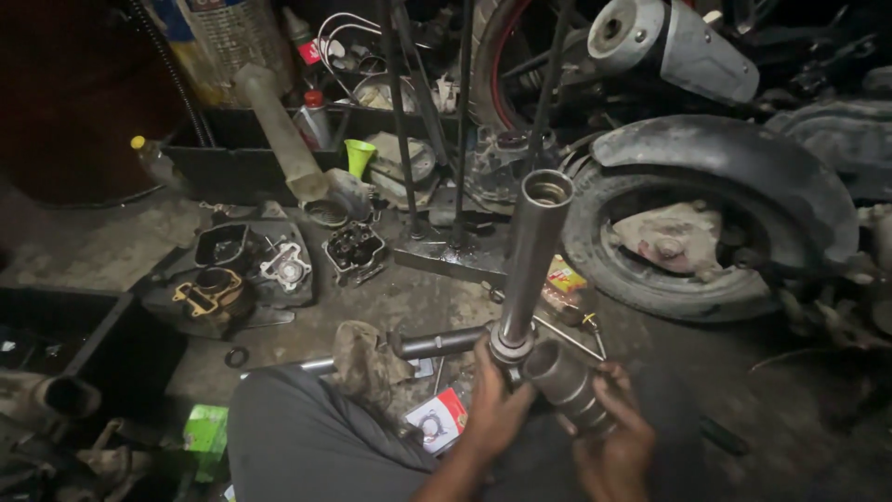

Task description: Repairing and assembling motorcycle front fork components, including cleaning and fitting seals.

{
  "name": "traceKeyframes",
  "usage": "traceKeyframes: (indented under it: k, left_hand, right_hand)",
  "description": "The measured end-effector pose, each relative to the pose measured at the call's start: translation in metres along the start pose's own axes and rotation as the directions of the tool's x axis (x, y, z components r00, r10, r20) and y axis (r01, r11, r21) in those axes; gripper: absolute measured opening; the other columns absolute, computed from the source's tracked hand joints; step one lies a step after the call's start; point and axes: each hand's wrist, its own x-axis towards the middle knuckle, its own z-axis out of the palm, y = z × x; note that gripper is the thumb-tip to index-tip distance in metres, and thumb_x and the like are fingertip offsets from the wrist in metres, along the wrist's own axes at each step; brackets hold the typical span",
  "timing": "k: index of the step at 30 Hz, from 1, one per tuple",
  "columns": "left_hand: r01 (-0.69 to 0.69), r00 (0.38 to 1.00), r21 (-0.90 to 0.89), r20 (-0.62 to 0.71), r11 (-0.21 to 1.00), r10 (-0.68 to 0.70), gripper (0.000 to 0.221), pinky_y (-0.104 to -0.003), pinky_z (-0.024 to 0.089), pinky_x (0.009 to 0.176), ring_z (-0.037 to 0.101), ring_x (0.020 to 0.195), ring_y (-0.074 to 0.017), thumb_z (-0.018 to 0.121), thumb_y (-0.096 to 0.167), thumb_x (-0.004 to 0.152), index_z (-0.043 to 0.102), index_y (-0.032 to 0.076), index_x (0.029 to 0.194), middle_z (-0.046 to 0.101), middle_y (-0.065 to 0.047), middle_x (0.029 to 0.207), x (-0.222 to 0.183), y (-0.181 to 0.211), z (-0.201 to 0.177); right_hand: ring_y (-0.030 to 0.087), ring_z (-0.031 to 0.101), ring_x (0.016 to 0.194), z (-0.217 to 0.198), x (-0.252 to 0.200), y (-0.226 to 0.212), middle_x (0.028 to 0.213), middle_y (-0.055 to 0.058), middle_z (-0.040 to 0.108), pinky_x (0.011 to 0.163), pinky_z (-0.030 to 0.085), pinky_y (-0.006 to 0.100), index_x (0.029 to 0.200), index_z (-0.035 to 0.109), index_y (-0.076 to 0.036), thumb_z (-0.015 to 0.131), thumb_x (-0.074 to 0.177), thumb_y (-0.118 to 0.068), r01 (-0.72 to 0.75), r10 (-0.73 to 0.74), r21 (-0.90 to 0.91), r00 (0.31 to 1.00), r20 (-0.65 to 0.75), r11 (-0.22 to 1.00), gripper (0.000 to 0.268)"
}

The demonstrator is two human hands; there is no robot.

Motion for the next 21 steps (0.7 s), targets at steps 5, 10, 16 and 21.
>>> traceKeyframes:
  k: [5, 10, 16, 21]
  left_hand:
    - [0.047, 0.990, -0.066, 0.134, 0.997, -0.038, 0.086, -0.040, 0.031, 0.122, 0.043, 0.148, -0.0299, 0.068, 0.019, 0.095, 0.012, 0.000, 0.158, 0.044, -0.021, 0.156, -0.006, 0.019, -0.018]
    - [0.040, 0.968, -0.209, 0.252, 0.977, 0.015, 0.097, -0.039, 0.023, 0.124, 0.030, 0.154, -0.0285, 0.070, 0.009, 0.092, 0.001, -0.001, 0.160, 0.032, -0.019, 0.163, -0.015, 0.019, -0.032]
    - [0.064, 0.995, -0.155, 0.085, 0.986, -0.051, 0.092, -0.038, 0.048, 0.110, 0.059, 0.129, -0.0245, 0.090, 0.001, 0.068, 0.039, 0.000, 0.145, 0.060, -0.015, 0.137, 0.002, -0.018, -0.038]
    - [0.120, 0.964, -0.274, 0.262, 0.954, -0.046, 0.064, -0.032, 0.056, 0.094, 0.068, 0.107, -0.0168, 0.090, 0.000, 0.065, 0.059, 0.005, 0.121, 0.069, -0.006, 0.116, 0.004, 0.027, -0.035]
  right_hand:
    - [0.019, 0.064, 0.079, 0.008, 0.000, 0.007, 0.102, 0.012, 0.064, 0.050, 0.047, 0.028, 0.119, 0.054, -0.007, 0.049, 0.105, -0.026, -0.125, 0.125, 0.011, 0.991, -0.047, 0.992, 0.024]
    - [0.020, 0.064, 0.064, 0.003, 0.001, 0.013, 0.090, 0.012, 0.067, 0.042, 0.043, 0.026, 0.115, 0.053, -0.010, 0.044, 0.104, -0.034, -0.198, 0.198, 0.013, 0.979, -0.051, 0.980, 0.028]
    - [0.020, 0.064, 0.052, -0.013, 0.009, 0.019, 0.085, 0.013, 0.069, 0.033, 0.042, 0.025, 0.115, 0.056, -0.011, 0.045, 0.100, -0.036, -0.243, 0.243, -0.031, 0.970, -0.007, 0.970, 0.032]
    - [0.019, 0.065, 0.059, -0.057, 0.015, 0.029, 0.088, 0.010, 0.069, 0.040, 0.047, 0.026, 0.114, 0.062, -0.011, 0.049, 0.102, -0.037, -0.286, 0.283, 0.005, 0.946, -0.160, 0.958, 0.032]
